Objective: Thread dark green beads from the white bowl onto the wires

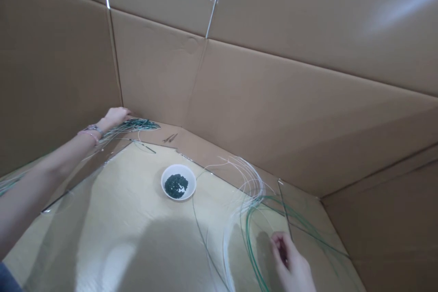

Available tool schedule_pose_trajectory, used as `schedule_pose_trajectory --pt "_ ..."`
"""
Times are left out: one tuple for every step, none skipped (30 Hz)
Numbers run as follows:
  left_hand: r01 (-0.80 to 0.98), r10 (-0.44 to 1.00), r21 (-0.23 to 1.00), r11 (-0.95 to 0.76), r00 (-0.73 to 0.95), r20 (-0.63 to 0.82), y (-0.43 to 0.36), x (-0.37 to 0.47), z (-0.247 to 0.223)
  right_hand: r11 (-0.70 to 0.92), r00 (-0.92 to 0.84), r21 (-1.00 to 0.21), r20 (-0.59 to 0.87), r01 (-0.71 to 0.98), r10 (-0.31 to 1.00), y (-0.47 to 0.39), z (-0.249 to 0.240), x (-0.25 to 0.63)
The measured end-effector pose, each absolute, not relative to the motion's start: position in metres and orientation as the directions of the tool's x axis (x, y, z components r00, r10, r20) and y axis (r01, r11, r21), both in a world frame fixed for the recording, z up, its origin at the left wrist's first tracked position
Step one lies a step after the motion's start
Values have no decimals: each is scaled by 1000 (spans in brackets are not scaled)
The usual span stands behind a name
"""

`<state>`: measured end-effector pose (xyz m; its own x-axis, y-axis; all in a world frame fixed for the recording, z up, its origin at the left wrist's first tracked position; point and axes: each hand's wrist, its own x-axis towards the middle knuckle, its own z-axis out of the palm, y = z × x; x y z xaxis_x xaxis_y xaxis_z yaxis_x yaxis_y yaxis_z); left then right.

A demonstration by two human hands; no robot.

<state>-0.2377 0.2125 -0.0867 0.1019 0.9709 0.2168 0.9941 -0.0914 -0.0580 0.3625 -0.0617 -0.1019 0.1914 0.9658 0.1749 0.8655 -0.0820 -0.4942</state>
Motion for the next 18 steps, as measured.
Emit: schedule_pose_trajectory --pt "987 961 -54 -152 160 225 210 -230 -95 -85 196 -496 177 864 964 -62 -100 362" --pt "972 945 -52 -228 233 229 207 -221 -103 -88 200 -498 175 863 964 -62 -99 361" --pt "947 921 -50 -317 320 222 203 -212 -110 -93 206 -499 176 862 963 -62 -97 360" --pt "908 887 -47 -416 417 201 198 -204 -116 -99 211 -499 173 861 962 -62 -96 360" --pt "857 842 -40 -514 513 168 194 -196 -122 -106 216 -499 170 860 962 -62 -94 359" --pt "802 792 -30 -597 595 135 190 -190 -126 -110 221 -497 169 861 961 -63 -92 359" --pt "751 745 -19 -660 658 108 187 -185 -130 -113 222 -495 168 862 960 -63 -90 358" --pt "712 709 -10 -702 700 91 185 -181 -134 -112 222 -492 171 864 960 -64 -88 357" --pt "689 687 -5 -724 722 85 184 -178 -136 -110 221 -489 175 866 959 -65 -86 356" --pt "679 677 -3 -734 731 86 183 -177 -138 -106 218 -487 179 867 959 -66 -83 355" --pt "678 675 -2 -735 732 91 182 -176 -140 -105 220 -486 186 867 958 -67 -80 355" --pt "683 679 -1 -731 727 98 182 -176 -141 -106 225 -489 191 866 956 -68 -76 356" --pt "692 688 2 -722 718 108 181 -177 -142 -107 230 -493 197 864 953 -68 -72 358" --pt "706 701 7 -709 703 120 181 -177 -142 -105 236 -498 207 861 949 -69 -66 361" --pt "724 719 13 -690 682 135 179 -178 -141 -103 242 -502 220 859 945 -69 -59 365" --pt "748 741 22 -664 654 152 177 -180 -139 -97 246 -505 237 858 940 -68 -51 370" --pt "776 768 32 -630 616 174 176 -182 -136 -93 261 -507 272 857 926 -67 -42 376" --pt "808 798 44 -587 568 202 173 -184 -131 -95 271 -500 292 861 917 -65 -32 382"
